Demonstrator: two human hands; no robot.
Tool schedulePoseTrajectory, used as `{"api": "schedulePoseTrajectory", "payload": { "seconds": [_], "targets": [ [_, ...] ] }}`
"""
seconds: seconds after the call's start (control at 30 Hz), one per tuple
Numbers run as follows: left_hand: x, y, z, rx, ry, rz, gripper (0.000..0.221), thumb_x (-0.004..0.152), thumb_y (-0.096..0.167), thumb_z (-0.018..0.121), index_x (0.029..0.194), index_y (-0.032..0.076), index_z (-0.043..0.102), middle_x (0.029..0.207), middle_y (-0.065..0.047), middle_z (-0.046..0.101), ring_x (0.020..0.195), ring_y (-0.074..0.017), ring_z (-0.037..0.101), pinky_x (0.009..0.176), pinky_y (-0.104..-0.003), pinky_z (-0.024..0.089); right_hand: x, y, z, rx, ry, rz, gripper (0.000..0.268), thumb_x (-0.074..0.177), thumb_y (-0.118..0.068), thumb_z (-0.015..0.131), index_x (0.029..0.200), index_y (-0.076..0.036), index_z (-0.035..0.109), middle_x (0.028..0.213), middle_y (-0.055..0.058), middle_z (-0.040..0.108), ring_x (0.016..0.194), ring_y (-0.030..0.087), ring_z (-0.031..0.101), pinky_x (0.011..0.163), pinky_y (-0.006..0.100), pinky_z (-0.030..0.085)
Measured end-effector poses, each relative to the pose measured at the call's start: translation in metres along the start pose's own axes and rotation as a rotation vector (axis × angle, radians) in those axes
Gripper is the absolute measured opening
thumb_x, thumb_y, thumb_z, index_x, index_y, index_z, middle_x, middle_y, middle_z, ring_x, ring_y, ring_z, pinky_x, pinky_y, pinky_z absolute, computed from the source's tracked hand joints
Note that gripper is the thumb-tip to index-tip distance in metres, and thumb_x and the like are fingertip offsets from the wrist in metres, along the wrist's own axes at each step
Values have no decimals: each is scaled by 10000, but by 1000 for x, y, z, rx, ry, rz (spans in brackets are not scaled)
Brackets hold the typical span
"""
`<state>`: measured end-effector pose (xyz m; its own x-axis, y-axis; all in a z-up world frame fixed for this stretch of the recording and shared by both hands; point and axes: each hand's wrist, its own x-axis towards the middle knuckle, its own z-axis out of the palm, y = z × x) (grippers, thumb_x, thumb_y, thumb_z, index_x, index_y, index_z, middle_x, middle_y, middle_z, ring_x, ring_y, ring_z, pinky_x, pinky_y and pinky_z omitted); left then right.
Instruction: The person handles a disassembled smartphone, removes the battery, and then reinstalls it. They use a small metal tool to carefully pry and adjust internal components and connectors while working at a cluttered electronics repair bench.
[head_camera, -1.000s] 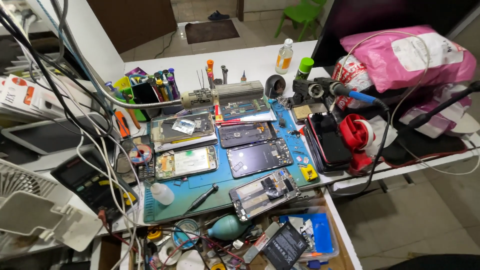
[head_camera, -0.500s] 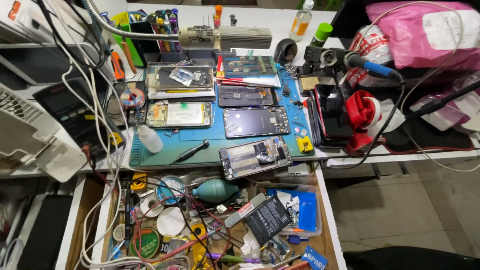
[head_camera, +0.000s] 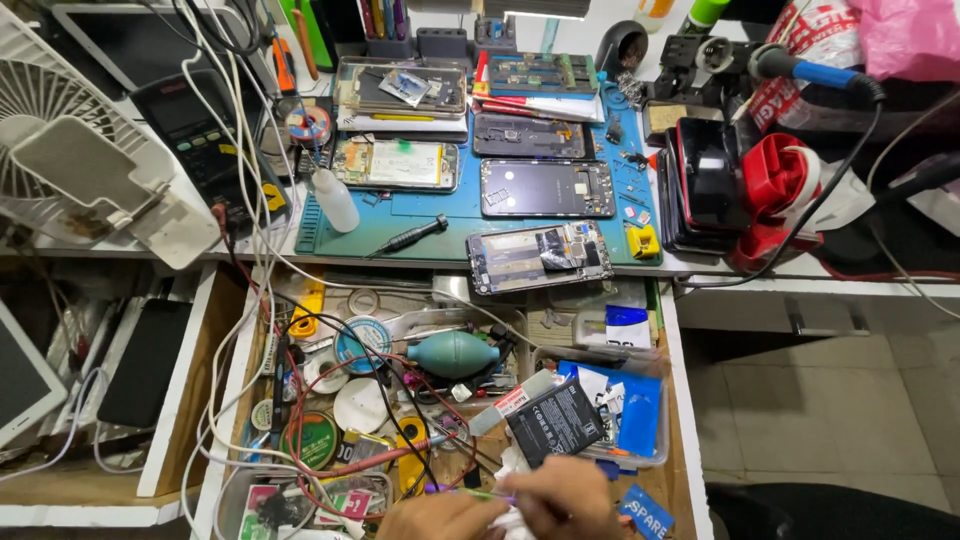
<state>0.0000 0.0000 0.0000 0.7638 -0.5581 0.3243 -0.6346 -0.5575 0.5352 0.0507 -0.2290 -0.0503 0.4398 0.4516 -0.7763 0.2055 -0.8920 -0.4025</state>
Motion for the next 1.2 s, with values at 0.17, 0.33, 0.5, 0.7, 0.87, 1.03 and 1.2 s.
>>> {"api": "schedulePoseTrajectory", "payload": {
  "seconds": [0.17, 0.33, 0.5, 0.7, 0.87, 1.03, 1.2],
  "targets": [
    [100, 2, 5, 104, -27, -86, 320, 891, 173, 746, 1188, 129, 636, 944, -92, 658, 755, -301, 622, 561, -450, 527, -57, -29, -92, 1025, 1409, -506, 216, 1003, -171, 550, 1044, -90, 746, 583, -32, 473, 512, 77, 417, 470, 239, 353],
    [104, -24, 25, 162, -151, -166, 420, 910, 197, 745, 1291, 122, 585, 1051, -112, 665, 881, -326, 602, 640, -474, 528, -16, 5, -99, 1130, 1511, -374, 208, 1014, -196, 550, 1065, -94, 724, 670, -10, 535, 592, 105, 468, 540, 233, 390],
    [97, -33, 12, 52, -235, -246, 366, 944, 205, 695, 1297, 155, 613, 983, -63, 671, 803, -296, 660, 585, -473, 559, -20, 2, -102, 914, 1385, -142, 266, 980, -268, 567, 1067, -120, 771, 557, -11, 550, 460, 84, 380, 415, 261, 280],
    [98, -32, 2, 95, -345, -342, 496, 897, 234, 756, 1351, 219, 554, 987, -51, 624, 847, -348, 658, 617, -543, 552, -7, 5, -101, 707, 1358, -205, 246, 955, -245, 560, 1035, -141, 768, 695, 47, 777, 517, 129, 709, 406, 241, 565],
    [100, -34, 2, 57, -463, -421, 528, 942, 209, 702, 1416, 258, 475, 1102, -69, 551, 920, -352, 634, 680, -539, 537, -1, 11, -94, 596, 1394, -183, 232, 956, -240, 571, 1030, -162, 776, 587, 6, 650, 475, 100, 533, 406, 258, 433],
    [100, -36, 7, 32, -457, -436, 500, 935, 154, 683, 1394, 234, 501, 1188, -63, 506, 910, -335, 635, 657, -532, 518, 9, 23, -89, 515, 1372, -179, 228, 947, -238, 592, 1033, -148, 783, 571, 7, 637, 485, 98, 483, 415, 261, 394],
    [104, -48, 26, 125, -483, -445, 528, 962, 191, 650, 1452, 265, 467, 1184, -87, 546, 903, -384, 648, 637, -558, 524, 1, 27, -94, 516, 1390, -175, 235, 952, -224, 579, 1021, -157, 794, 603, 3, 622, 466, 87, 472, 395, 261, 371]
  ]
}}
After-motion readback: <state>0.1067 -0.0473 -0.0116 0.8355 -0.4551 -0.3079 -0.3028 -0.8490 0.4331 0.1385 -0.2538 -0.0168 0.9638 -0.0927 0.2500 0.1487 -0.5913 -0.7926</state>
